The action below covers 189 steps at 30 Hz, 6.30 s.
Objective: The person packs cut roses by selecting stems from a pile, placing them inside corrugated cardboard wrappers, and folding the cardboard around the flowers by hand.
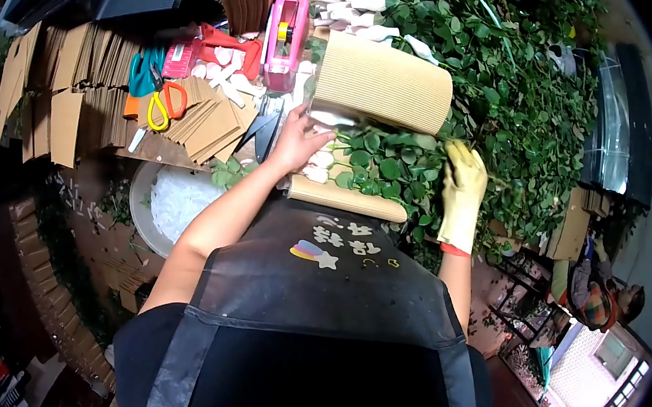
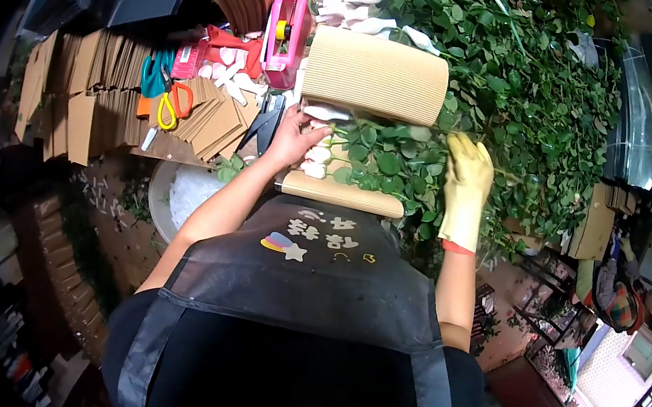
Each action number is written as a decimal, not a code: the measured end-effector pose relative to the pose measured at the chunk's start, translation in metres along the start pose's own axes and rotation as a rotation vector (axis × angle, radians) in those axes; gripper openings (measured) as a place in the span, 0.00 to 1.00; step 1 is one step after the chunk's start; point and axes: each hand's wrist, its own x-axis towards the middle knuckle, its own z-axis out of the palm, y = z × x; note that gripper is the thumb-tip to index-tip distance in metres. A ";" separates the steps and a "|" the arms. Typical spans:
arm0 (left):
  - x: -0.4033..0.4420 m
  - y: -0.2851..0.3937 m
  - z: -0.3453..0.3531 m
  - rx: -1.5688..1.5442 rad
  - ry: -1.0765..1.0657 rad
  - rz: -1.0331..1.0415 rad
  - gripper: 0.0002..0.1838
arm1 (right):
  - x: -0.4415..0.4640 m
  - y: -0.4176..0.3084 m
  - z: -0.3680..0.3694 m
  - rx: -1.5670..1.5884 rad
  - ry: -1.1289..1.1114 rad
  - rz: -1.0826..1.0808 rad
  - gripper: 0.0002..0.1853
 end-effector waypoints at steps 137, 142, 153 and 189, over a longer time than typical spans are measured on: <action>-0.002 0.058 -0.022 0.715 -0.368 0.919 0.39 | 0.020 -0.113 0.026 0.176 -0.511 -0.167 0.31; 0.009 0.047 -0.022 0.887 -0.465 0.950 0.46 | 0.039 -0.112 -0.044 0.526 -0.913 -0.116 0.31; 0.003 0.037 -0.010 0.845 -0.371 0.927 0.42 | 0.013 -0.173 -0.014 0.177 -0.705 -0.389 0.19; 0.012 0.035 -0.001 0.226 -0.540 0.692 0.33 | 0.154 -0.268 0.019 0.328 0.257 -0.510 0.14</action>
